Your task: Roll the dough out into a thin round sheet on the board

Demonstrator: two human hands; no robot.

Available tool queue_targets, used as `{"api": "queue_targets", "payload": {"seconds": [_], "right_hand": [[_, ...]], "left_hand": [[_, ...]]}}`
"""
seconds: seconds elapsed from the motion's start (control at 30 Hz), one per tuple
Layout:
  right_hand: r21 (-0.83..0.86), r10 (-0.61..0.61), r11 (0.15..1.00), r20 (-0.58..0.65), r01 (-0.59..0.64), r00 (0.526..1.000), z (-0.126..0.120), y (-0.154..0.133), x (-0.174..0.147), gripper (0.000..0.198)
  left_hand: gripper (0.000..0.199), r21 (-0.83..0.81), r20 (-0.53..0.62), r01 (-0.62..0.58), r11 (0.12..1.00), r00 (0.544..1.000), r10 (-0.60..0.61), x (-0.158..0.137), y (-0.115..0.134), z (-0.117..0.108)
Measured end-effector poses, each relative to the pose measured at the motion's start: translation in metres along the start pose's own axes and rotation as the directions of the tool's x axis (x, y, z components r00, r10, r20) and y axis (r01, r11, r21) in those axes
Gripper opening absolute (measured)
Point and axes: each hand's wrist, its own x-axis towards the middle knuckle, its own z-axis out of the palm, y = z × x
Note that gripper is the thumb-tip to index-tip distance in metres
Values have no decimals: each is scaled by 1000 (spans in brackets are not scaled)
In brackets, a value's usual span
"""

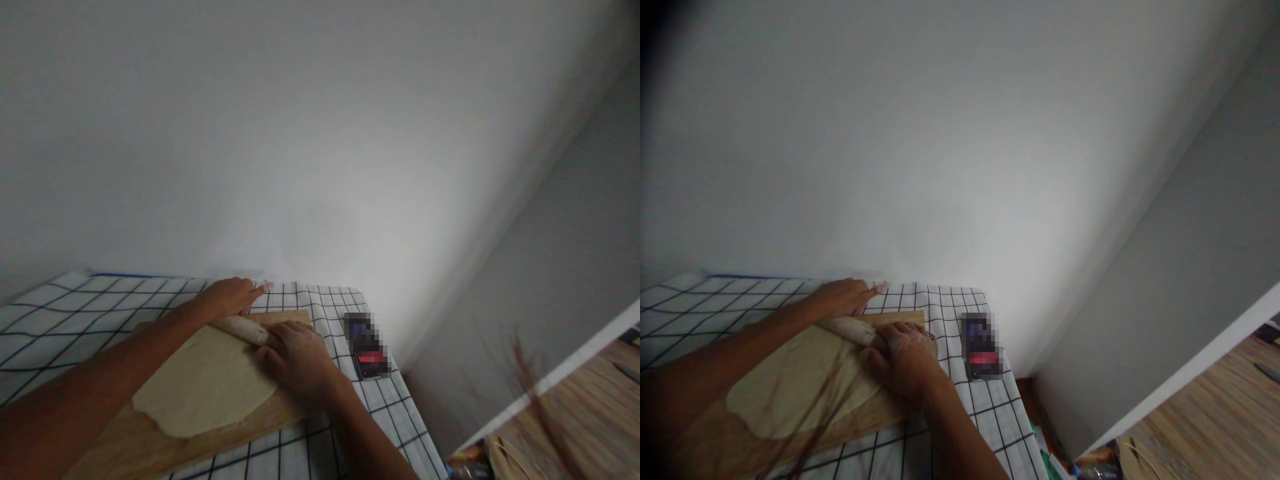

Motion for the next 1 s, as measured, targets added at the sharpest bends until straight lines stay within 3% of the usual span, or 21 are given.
{"api": "queue_targets", "payload": {"seconds": [0.13,0.3,0.67,1.0], "right_hand": [[2,1,1000,-11,-1,1000,0,0,0,37],[-1,-1,1000,-8,1,1000,2,1,1,40],[38,-31,999,-20,32,999,5,-1,0,33],[190,-87,977,-67,98,994,11,-9,-3,31]], "left_hand": [[78,-40,177,42,998,984,-34,9,9,-3],[79,-32,194,75,997,979,-67,4,15,-8],[47,84,36,127,988,991,-130,-28,14,-10],[42,118,-297,172,978,946,-131,-98,20,-1]]}}
